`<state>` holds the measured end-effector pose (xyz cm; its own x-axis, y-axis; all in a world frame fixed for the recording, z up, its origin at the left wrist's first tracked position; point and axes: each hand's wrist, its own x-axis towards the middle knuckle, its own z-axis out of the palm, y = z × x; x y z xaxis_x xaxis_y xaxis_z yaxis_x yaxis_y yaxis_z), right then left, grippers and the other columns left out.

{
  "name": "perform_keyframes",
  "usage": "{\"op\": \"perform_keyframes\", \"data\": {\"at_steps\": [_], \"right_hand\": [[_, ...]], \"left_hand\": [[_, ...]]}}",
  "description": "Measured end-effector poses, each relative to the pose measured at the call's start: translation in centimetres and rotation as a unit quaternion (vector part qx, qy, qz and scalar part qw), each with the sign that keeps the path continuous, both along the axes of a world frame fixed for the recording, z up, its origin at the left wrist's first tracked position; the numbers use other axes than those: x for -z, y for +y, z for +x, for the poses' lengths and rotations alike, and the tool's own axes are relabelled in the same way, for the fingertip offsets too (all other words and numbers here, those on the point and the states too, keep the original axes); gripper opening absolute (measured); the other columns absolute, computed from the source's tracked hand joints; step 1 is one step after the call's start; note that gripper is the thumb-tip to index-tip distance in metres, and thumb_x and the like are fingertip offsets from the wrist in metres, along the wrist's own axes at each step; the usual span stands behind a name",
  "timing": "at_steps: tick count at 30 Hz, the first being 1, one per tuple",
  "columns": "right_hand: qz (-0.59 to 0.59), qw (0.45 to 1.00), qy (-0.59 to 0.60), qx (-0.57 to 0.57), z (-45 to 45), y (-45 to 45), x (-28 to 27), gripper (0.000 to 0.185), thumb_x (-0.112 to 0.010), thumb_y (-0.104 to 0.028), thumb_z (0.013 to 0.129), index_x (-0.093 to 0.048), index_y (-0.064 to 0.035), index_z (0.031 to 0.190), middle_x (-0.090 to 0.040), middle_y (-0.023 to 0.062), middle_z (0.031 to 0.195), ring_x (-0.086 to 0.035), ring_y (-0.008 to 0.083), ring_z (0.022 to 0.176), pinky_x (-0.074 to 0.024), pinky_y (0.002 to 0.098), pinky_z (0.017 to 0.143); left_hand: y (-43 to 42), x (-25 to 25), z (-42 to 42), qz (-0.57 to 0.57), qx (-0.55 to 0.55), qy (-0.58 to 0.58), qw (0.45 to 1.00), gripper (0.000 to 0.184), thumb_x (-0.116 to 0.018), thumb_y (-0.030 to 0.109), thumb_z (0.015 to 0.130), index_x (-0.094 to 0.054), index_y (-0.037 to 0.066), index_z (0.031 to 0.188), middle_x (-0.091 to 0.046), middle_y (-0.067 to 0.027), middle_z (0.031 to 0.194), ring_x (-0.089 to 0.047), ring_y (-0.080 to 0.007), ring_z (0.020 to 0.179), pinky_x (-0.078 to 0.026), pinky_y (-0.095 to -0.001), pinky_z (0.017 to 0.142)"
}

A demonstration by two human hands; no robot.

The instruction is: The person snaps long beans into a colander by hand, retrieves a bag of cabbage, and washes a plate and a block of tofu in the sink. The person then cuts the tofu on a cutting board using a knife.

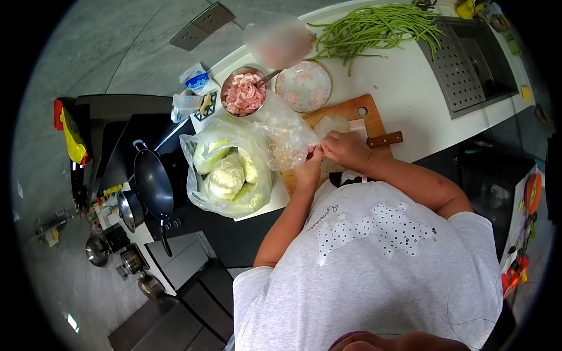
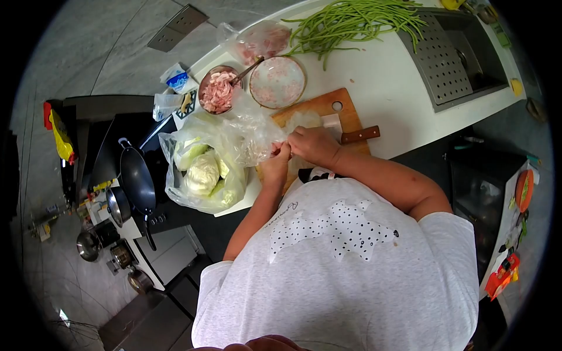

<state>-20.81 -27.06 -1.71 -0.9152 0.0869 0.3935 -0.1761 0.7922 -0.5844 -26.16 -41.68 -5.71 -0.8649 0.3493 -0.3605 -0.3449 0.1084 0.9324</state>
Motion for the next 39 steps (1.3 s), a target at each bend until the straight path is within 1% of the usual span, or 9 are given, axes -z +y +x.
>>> {"op": "perform_keyframes", "data": {"at_steps": [6, 16, 19, 25, 30, 33, 34, 36, 39], "right_hand": [[0.065, 0.998, 0.017, -0.006, 0.2, -0.1, -0.3, 0.015, -0.063, -0.02, 0.076, -0.053, -0.0088, 0.074, -0.05, 0.0058, 0.069, -0.057, 0.0221, 0.058, -0.0472, 0.0334, 0.047], [0.092, 0.996, 0.02, 0.0, 0.0, -0.1, -0.4, 0.016, -0.066, -0.013, 0.073, -0.052, -0.0086, 0.08, -0.049, 0.0073, 0.073, -0.055, 0.0248, 0.057, -0.046, 0.035, 0.047], [0.075, 0.997, -0.011, 0.033, -0.1, -0.2, 0.1, 0.012, -0.062, -0.014, 0.072, -0.052, -0.0082, 0.074, -0.049, 0.0073, 0.072, -0.056, 0.0224, 0.063, -0.0476, 0.0326, 0.048], [-0.106, 0.994, -0.037, 0.006, 0.2, 0.1, 1.1, 0.007, -0.059, -0.012, 0.075, -0.054, -0.008, 0.078, -0.056, 0.008, 0.075, -0.059, 0.0269, 0.068, -0.0483, 0.0368, 0.058], [-0.256, 0.95, -0.081, 0.157, -0.5, -0.5, -0.6, 0.011, -0.061, -0.015, 0.075, -0.055, -0.0062, 0.076, -0.057, 0.0102, 0.074, -0.058, 0.0289, 0.066, -0.0467, 0.0377, 0.058], [-0.332, 0.917, -0.073, 0.211, -1.0, -1.1, -0.5, 0.009, -0.06, -0.013, 0.075, -0.054, -0.0068, 0.075, -0.056, 0.0102, 0.074, -0.058, 0.029, 0.065, -0.0459, 0.0375, 0.056], [-0.332, 0.914, -0.065, 0.223, -0.6, -1.1, -0.5, 0.009, -0.06, -0.013, 0.075, -0.054, -0.0068, 0.075, -0.056, 0.0102, 0.074, -0.058, 0.029, 0.065, -0.0459, 0.0375, 0.056], [-0.07, 0.979, -0.031, 0.187, -0.4, -0.6, -0.6, 0.008, -0.058, -0.012, 0.075, -0.052, -0.0075, 0.075, -0.055, 0.0102, 0.072, -0.057, 0.0291, 0.064, -0.0448, 0.0382, 0.055], [-0.078, 0.952, -0.004, 0.295, 0.1, 1.8, -0.8, 0.008, -0.057, -0.014, 0.075, -0.05, -0.0083, 0.074, -0.053, 0.0104, 0.07, -0.056, 0.0293, 0.063, -0.0441, 0.0398, 0.055]], "left_hand": [[0.7, 0.5, -0.2, 0.009, -0.031, 0.082, 0.996, 0.013, -0.061, 0.0, 0.081, -0.053, 0.008, 0.074, -0.054, 0.0025, 0.072, -0.05, -0.0061, 0.062, -0.041, -0.0216, 0.057], [1.0, -1.1, -0.4, 0.04, -0.007, 0.041, 0.998, 0.014, -0.059, -0.003, 0.078, -0.053, 0.007, 0.071, -0.053, 0.0029, 0.071, -0.048, -0.0048, 0.066, -0.041, -0.0206, 0.059], [0.6, -1.4, -0.5, -0.049, 0.018, 0.149, 0.987, 0.01, -0.059, -0.003, 0.076, -0.054, 0.005, 0.073, -0.054, 0.0022, 0.071, -0.049, -0.0057, 0.066, -0.042, -0.0212, 0.059], [-0.7, -2.7, -1.5, -0.109, 0.126, 0.237, 0.957, 0.007, -0.059, -0.003, 0.077, -0.058, 0.003, 0.079, -0.054, 0.001, 0.072, -0.051, -0.0071, 0.063, -0.043, -0.0229, 0.058], [-0.4, -3.6, -2.8, 0.039, 0.185, -0.018, 0.982, 0.011, -0.062, 0.012, 0.086, -0.06, 0.002, 0.091, -0.057, 0.0028, 0.078, -0.053, -0.006, 0.073, -0.045, -0.0227, 0.063], [0.2, -3.9, -3.3, -0.043, 0.208, 0.036, 0.976, 0.022, -0.06, 0.018, 0.088, -0.06, 0.003, 0.105, -0.061, -0.0016, 0.095, -0.056, -0.0125, 0.091, -0.047, -0.0282, 0.078], [-0.2, -2.9, -3.1, -0.042, 0.222, 0.04, 0.973, 0.022, -0.06, 0.018, 0.088, -0.06, 0.003, 0.105, -0.061, -0.0016, 0.095, -0.056, -0.0125, 0.091, -0.047, -0.0282, 0.078], [-0.4, -1.7, -2.8, -0.052, 0.234, 0.058, 0.969, 0.023, -0.059, 0.018, 0.088, -0.06, 0.002, 0.106, -0.06, -0.0026, 0.096, -0.056, -0.0135, 0.092, -0.047, -0.0288, 0.079], [-0.3, -1.2, -2.0, -0.075, 0.243, 0.099, 0.962, 0.024, -0.058, 0.018, 0.089, -0.059, 0.002, 0.106, -0.06, -0.004, 0.097, -0.056, -0.0149, 0.093, -0.046, -0.0298, 0.08]]}}
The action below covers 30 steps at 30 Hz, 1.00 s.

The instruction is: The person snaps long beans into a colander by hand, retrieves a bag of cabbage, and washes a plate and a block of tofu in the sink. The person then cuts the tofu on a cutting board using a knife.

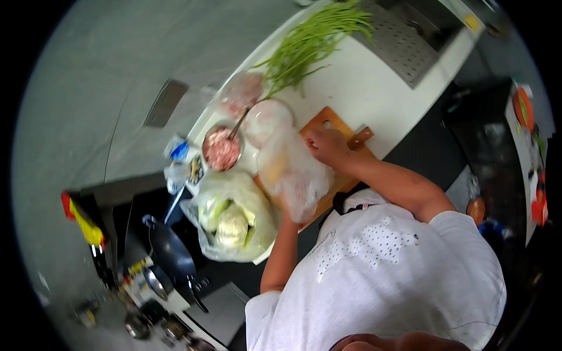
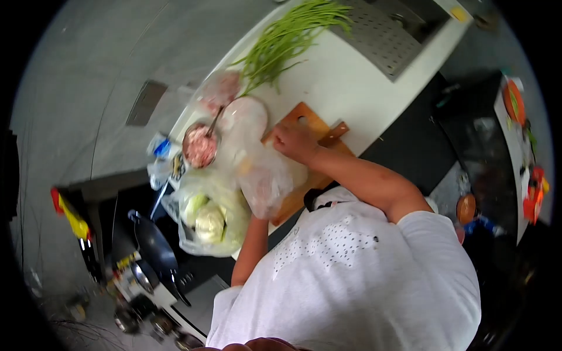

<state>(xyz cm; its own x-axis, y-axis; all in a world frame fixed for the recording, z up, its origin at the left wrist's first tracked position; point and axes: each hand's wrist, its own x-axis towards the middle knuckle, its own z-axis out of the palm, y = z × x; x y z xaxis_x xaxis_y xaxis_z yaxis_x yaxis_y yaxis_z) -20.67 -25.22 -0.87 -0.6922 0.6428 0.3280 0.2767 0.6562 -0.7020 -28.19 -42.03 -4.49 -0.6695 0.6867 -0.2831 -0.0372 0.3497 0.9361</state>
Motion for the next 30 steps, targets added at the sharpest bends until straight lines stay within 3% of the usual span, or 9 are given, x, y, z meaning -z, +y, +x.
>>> {"op": "perform_keyframes", "data": {"at_steps": [7, 9, 12, 16, 21, 22, 24, 27, 30], "right_hand": [[-0.339, 0.931, 0.076, 0.108, 8.2, -1.7, 0.7, 0.013, -0.051, -0.018, 0.082, -0.053, -0.0052, 0.079, -0.055, 0.0142, 0.069, -0.054, 0.0329, 0.068, -0.0436, 0.0394, 0.062], [-0.244, 0.952, 0.09, 0.163, 13.3, -1.6, 5.7, 0.017, -0.046, -0.018, 0.084, -0.055, -0.0037, 0.08, -0.054, 0.0133, 0.069, -0.054, 0.0244, 0.064, -0.0438, 0.0368, 0.061], [-0.493, 0.838, 0.071, 0.222, 24.8, -0.2, 7.4, 0.02, -0.046, -0.022, 0.083, -0.055, -0.0054, 0.078, -0.05, 0.0079, 0.061, -0.05, 0.0163, 0.058, -0.0439, 0.0368, 0.057], [-0.384, 0.806, -0.081, 0.443, 42.8, -0.3, 12.7, 0.032, -0.045, -0.03, 0.079, -0.064, -0.0038, 0.08, -0.064, 0.0168, 0.082, -0.062, 0.0335, 0.08, -0.0481, 0.043, 0.073], [-0.359, 0.626, -0.114, 0.683, 63.6, -5.2, 16.7, 0.038, -0.046, -0.031, 0.078, -0.065, -0.0006, 0.088, -0.063, 0.0242, 0.089, -0.061, 0.0401, 0.086, -0.0473, 0.0464, 0.08], [-0.348, 0.607, -0.118, 0.705, 69.6, -7.6, 20.0, 0.032, -0.05, -0.031, 0.08, -0.066, -0.0038, 0.087, -0.065, 0.0187, 0.075, -0.062, 0.0322, 0.053, -0.0517, 0.0398, 0.058], [-0.236, 0.58, -0.23, 0.745, 79.1, -11.5, 19.5, 0.028, -0.056, -0.031, 0.077, -0.068, -0.0059, 0.082, -0.066, 0.0176, 0.076, -0.064, 0.0321, 0.057, -0.0532, 0.0393, 0.061], [-0.311, 0.436, -0.142, 0.833, 92.7, -16.8, 18.2, 0.023, -0.056, -0.027, 0.085, -0.068, -0.007, 0.081, -0.066, 0.0117, 0.066, -0.066, 0.0245, 0.056, -0.0518, 0.0354, 0.052], [-0.375, 0.387, -0.169, 0.825, 99.2, -19.1, 12.3, 0.023, -0.059, -0.028, 0.083, -0.068, -0.0079, 0.079, -0.067, 0.0114, 0.068, -0.065, 0.0236, 0.056, -0.0508, 0.0344, 0.054]], "left_hand": [[-0.6, 0.6, 1.0, -0.018, 0.027, 0.135, 0.99, 0.027, -0.057, 0.02, 0.089, -0.059, 0.001, 0.109, -0.059, -0.0072, 0.101, -0.055, -0.0183, 0.096, -0.045, -0.0319, 0.083], [-0.6, 0.5, 1.0, -0.028, 0.029, 0.166, 0.985, 0.028, -0.056, 0.02, 0.089, -0.058, 0.001, 0.109, -0.059, -0.0082, 0.102, -0.055, -0.0192, 0.097, -0.045, -0.0325, 0.084], [-0.6, 0.6, 1.5, -0.046, 0.035, 0.219, 0.974, 0.029, -0.055, 0.02, 0.089, -0.058, 0.001, 0.11, -0.059, -0.0096, 0.104, -0.054, -0.0207, 0.098, -0.044, -0.0335, 0.085], [0.7, 1.2, 3.0, -0.065, 0.048, 0.289, 0.954, 0.03, -0.054, 0.021, 0.09, -0.058, 0.0, 0.111, -0.058, -0.0114, 0.106, -0.054, -0.0226, 0.1, -0.043, -0.0347, 0.087], [1.7, 1.4, 3.4, -0.102, 0.055, 0.349, 0.93, 0.032, -0.053, 0.022, 0.09, -0.057, -0.001, 0.113, -0.058, -0.0138, 0.109, -0.054, -0.025, 0.102, -0.042, -0.0362, 0.089], [2.1, 1.3, 3.9, -0.111, 0.059, 0.362, 0.924, 0.033, -0.053, 0.022, 0.09, -0.057, -0.001, 0.113, -0.058, -0.0142, 0.109, -0.053, -0.0255, 0.102, -0.042, -0.0366, 0.089], [2.9, 1.2, 4.6, -0.125, 0.06, 0.384, 0.913, 0.033, -0.053, 0.022, 0.09, -0.057, -0.001, 0.114, -0.057, -0.0152, 0.11, -0.053, -0.0264, 0.103, -0.042, -0.0372, 0.09], [4.1, 0.2, 6.4, -0.145, 0.063, 0.413, 0.897, 0.035, -0.052, 0.023, 0.09, -0.057, -0.001, 0.115, -0.057, -0.0166, 0.112, -0.053, -0.0279, 0.104, -0.041, -0.0381, 0.092], [4.8, -0.5, 7.1, -0.154, 0.065, 0.435, 0.885, 0.036, -0.051, 0.023, 0.09, -0.056, -0.002, 0.116, -0.057, -0.018, 0.113, -0.053, -0.0293, 0.105, -0.041, -0.039, 0.093]]}}
